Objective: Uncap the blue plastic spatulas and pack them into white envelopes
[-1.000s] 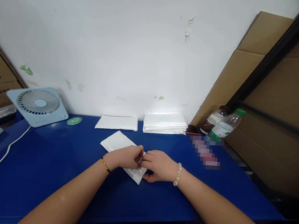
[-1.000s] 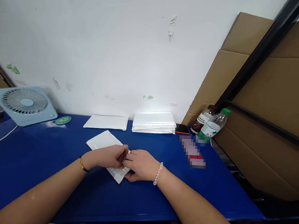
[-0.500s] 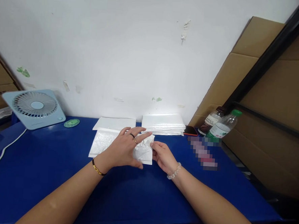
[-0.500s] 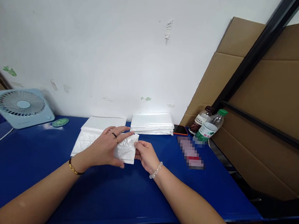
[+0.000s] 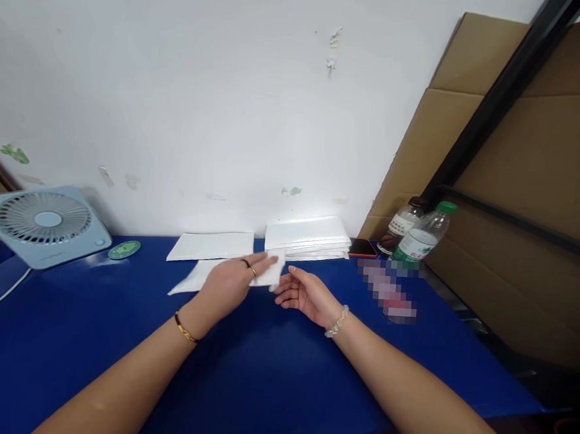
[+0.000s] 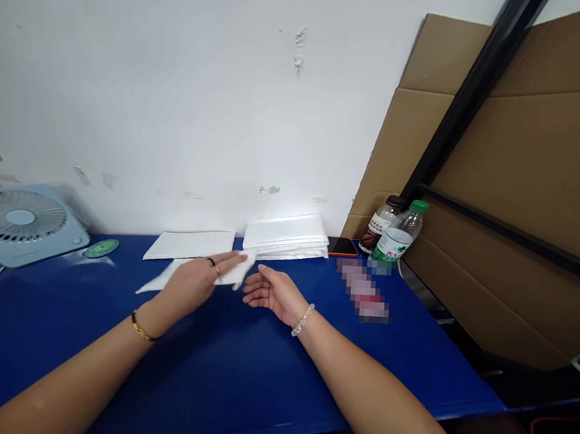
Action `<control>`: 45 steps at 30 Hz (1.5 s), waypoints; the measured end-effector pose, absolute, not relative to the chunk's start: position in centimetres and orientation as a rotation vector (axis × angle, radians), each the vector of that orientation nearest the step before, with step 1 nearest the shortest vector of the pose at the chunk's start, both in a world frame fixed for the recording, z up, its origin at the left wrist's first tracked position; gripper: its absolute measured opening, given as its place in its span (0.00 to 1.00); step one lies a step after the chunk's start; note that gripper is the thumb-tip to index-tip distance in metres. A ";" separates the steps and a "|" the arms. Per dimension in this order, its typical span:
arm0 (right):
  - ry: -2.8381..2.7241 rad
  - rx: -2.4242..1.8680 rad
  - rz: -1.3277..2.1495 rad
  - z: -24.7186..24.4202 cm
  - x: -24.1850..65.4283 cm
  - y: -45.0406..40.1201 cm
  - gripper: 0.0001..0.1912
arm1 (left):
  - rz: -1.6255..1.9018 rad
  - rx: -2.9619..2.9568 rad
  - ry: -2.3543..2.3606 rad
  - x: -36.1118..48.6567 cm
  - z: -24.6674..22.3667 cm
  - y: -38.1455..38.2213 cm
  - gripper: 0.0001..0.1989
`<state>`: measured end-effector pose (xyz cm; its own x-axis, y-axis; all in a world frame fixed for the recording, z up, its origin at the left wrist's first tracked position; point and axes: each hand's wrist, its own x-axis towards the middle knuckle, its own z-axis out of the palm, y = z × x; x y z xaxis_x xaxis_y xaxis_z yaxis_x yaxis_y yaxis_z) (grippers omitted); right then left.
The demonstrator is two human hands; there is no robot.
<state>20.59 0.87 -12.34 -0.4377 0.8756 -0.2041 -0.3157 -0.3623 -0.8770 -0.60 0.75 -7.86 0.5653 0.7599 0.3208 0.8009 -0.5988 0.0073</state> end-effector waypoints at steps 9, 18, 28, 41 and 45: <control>-1.387 -1.046 1.577 -12.4 20.7 1.6 0.13 | -0.283 -2.484 -1.594 -5.2 -9.9 9.2 0.26; -1.483 -1.021 1.567 -13.4 20.5 2.4 0.13 | -0.476 -2.774 -1.409 0.6 -9.1 12.0 0.37; -1.118 -0.904 1.680 -13.9 21.4 3.7 0.09 | -0.569 -2.714 -1.472 2.3 -7.9 13.9 0.22; -0.538 -0.796 1.590 -13.6 23.1 5.0 0.10 | -0.667 -2.359 -1.205 -4.0 -4.2 2.6 0.19; -0.581 -0.911 1.562 -13.6 23.5 5.3 0.09 | -0.615 -2.370 -1.191 -4.6 -4.6 0.2 0.18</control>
